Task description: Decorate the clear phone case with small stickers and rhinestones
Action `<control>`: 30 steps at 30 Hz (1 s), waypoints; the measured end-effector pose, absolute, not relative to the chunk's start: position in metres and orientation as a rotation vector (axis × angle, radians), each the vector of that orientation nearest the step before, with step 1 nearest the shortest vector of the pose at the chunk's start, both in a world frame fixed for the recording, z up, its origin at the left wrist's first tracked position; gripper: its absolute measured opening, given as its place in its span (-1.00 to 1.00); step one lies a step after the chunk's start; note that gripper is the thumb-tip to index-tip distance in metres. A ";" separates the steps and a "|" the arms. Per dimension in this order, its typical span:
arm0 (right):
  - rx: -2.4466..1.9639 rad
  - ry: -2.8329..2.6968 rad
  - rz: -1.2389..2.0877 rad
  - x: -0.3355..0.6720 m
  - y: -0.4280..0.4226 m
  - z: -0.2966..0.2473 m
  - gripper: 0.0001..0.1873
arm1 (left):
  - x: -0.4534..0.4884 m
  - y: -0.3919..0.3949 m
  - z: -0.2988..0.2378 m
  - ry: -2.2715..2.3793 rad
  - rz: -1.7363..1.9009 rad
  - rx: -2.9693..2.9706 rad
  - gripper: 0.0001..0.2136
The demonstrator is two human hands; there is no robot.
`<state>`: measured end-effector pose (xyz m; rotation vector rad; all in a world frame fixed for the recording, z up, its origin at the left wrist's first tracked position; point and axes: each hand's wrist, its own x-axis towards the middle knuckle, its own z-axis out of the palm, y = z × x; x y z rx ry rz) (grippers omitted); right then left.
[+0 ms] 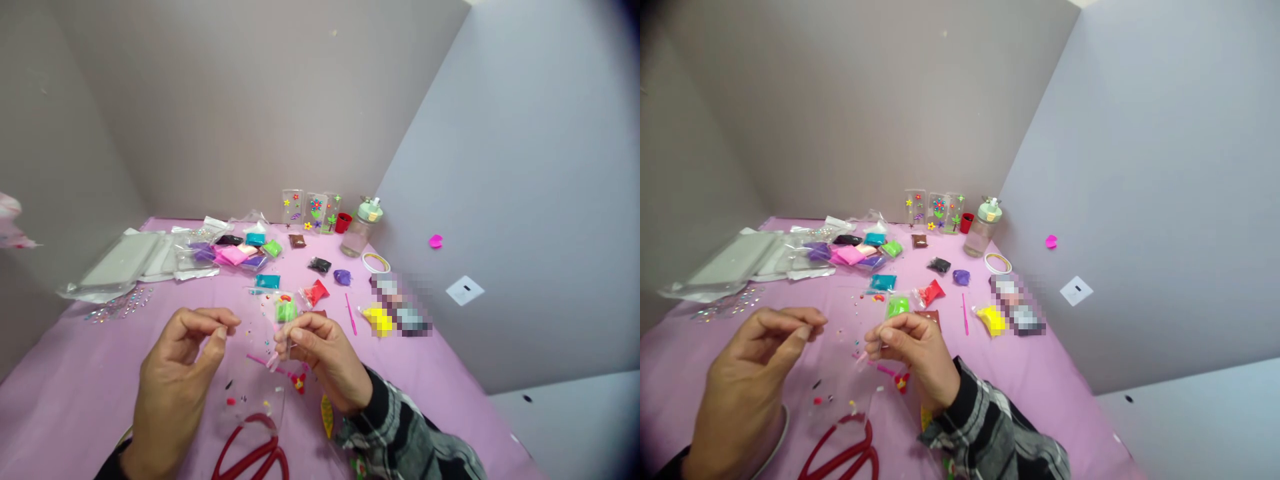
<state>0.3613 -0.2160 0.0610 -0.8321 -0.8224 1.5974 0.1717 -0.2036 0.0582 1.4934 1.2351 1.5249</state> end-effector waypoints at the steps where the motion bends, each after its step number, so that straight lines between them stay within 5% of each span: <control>1: -0.833 -0.816 1.599 0.361 -0.216 0.061 -0.80 | 0.173 -0.204 0.058 1.216 1.509 1.490 -0.90; 16: -0.789 -0.911 1.566 0.361 -0.216 0.054 -0.84 | 0.173 -0.208 0.063 1.252 1.251 1.469 -0.80; 30: -0.714 -0.944 1.635 0.355 -0.220 0.057 -0.83 | 0.178 -0.214 0.063 1.223 1.365 1.499 -0.81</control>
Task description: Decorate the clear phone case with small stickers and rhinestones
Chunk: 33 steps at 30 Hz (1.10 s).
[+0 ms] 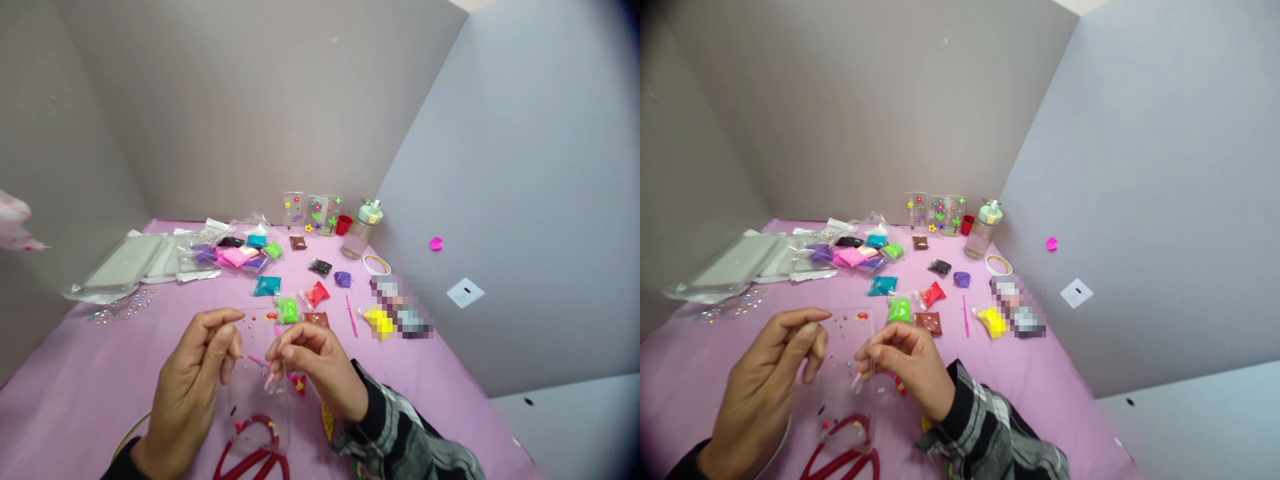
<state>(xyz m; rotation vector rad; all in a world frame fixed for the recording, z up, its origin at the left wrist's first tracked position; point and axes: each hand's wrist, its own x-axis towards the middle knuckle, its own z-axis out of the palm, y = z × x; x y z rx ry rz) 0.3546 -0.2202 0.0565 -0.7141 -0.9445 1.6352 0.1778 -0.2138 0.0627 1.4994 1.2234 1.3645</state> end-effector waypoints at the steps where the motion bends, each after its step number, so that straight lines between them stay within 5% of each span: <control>1: -0.728 -0.955 1.625 0.354 -0.221 0.057 -0.82 | 0.178 -0.214 0.063 1.224 1.372 1.518 -0.83; 13: -0.972 -1.367 1.357 0.350 -0.232 0.067 -0.95 | 0.180 -0.208 0.060 1.102 1.446 2.136 -0.91; 18: -0.942 -1.243 1.490 0.351 -0.230 0.063 -0.78 | 0.181 -0.207 0.057 1.009 1.393 2.252 -0.93; 22: -0.873 -1.087 1.580 0.353 -0.225 0.059 -0.65 | 0.182 -0.206 0.055 0.897 1.395 2.274 -0.88; 33: -0.923 -0.980 1.550 0.357 -0.219 0.063 -0.74 | 0.186 -0.211 0.060 1.133 1.351 1.865 -0.92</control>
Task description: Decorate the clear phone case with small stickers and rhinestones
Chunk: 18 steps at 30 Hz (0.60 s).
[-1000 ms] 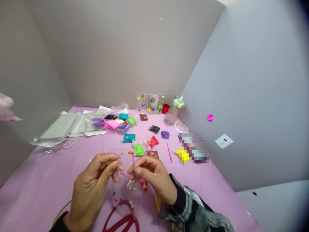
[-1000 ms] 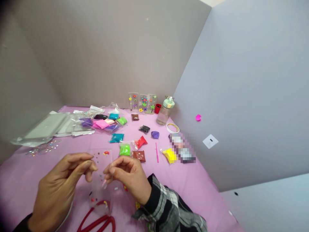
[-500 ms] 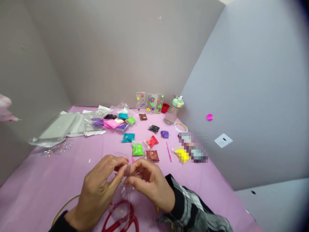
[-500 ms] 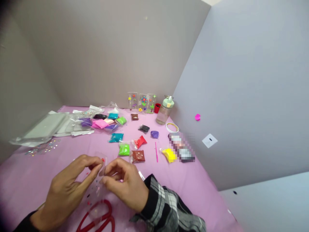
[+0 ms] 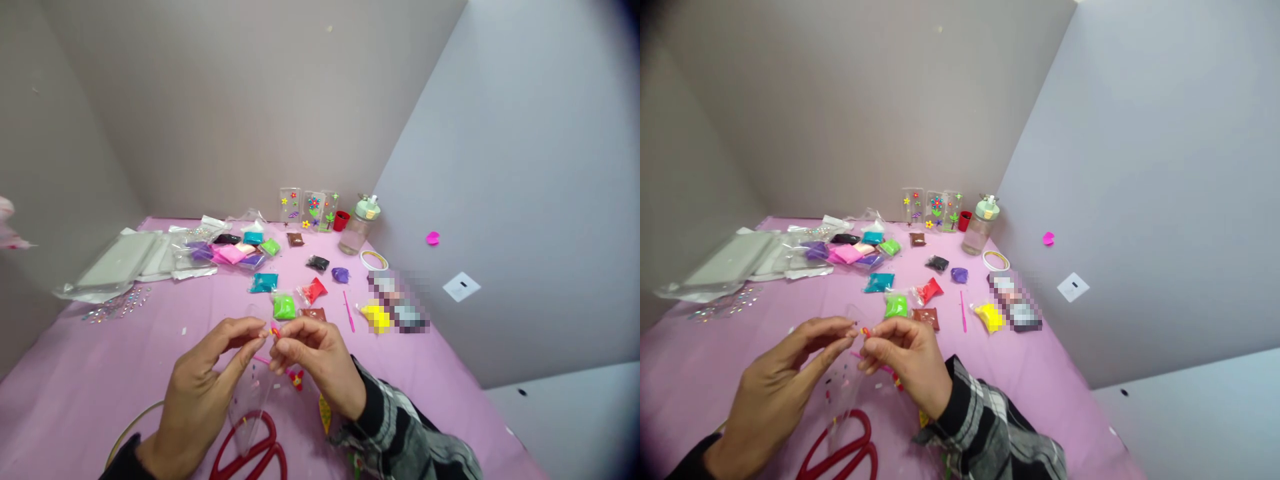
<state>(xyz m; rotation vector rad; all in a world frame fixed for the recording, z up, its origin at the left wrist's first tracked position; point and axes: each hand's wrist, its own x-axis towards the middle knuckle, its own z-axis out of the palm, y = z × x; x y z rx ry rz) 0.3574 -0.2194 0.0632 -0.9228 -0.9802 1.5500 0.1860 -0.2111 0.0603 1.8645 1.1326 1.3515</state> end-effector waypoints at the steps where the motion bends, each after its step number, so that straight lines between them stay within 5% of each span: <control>1: -0.927 -0.976 1.549 0.357 -0.220 0.063 -0.74 | 0.186 -0.212 0.060 1.131 1.352 1.855 -0.93; 9: -0.976 -1.018 1.399 0.351 -0.228 0.065 -0.84 | 0.185 -0.216 0.058 1.046 1.390 2.059 -0.87; 18: -1.097 -1.514 0.852 0.356 -0.234 0.068 -0.86 | 0.186 -0.213 0.058 1.022 1.344 2.127 -0.93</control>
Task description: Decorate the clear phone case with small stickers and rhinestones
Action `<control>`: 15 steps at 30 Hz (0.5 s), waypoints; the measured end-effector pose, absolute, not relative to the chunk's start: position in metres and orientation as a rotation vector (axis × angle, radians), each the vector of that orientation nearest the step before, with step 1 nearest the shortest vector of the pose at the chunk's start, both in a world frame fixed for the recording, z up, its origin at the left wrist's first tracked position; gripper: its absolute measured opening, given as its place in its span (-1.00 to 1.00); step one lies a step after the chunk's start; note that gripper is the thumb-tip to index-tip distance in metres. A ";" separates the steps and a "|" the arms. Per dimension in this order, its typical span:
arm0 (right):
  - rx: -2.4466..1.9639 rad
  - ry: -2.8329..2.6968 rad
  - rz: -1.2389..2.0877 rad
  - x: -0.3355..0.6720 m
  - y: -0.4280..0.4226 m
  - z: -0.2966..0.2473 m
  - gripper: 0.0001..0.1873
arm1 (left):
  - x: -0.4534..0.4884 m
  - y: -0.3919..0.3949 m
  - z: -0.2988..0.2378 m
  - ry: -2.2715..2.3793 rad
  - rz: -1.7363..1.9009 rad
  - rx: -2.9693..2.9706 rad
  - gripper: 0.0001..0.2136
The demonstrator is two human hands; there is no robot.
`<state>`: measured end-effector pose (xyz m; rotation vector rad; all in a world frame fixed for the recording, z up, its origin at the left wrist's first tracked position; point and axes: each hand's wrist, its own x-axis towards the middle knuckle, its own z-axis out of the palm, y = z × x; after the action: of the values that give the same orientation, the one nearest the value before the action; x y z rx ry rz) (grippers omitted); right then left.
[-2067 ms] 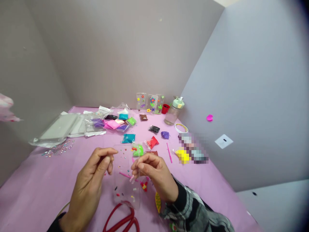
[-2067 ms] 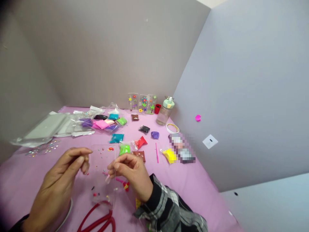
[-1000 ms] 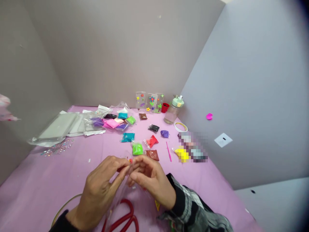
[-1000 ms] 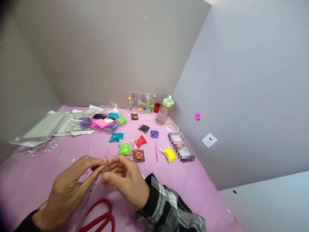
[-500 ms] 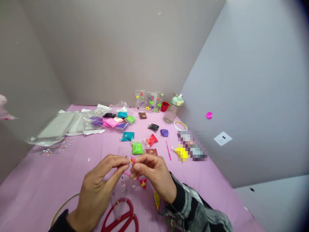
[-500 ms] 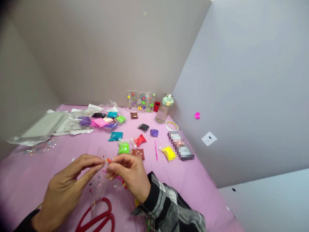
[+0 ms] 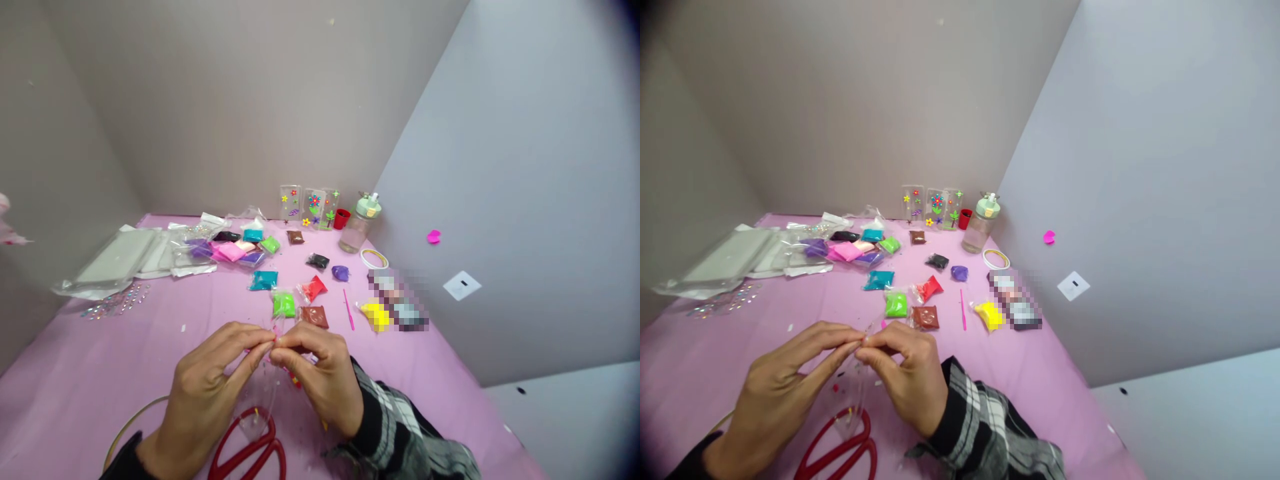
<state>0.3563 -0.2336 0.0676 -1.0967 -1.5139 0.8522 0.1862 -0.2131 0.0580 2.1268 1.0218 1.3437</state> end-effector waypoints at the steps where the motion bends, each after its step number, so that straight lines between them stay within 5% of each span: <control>1: -1.094 -1.519 0.856 0.356 -0.234 0.068 -0.86 | 0.187 -0.212 0.059 1.030 1.332 2.121 -0.94; 15: -0.854 -1.019 1.594 0.357 -0.223 0.064 -0.77 | 0.188 -0.210 0.070 1.138 1.073 1.595 -0.86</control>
<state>0.3567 -0.2228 0.0640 -0.8536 -1.0195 1.5936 0.1875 -0.2098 0.0698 1.5950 1.1383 1.0730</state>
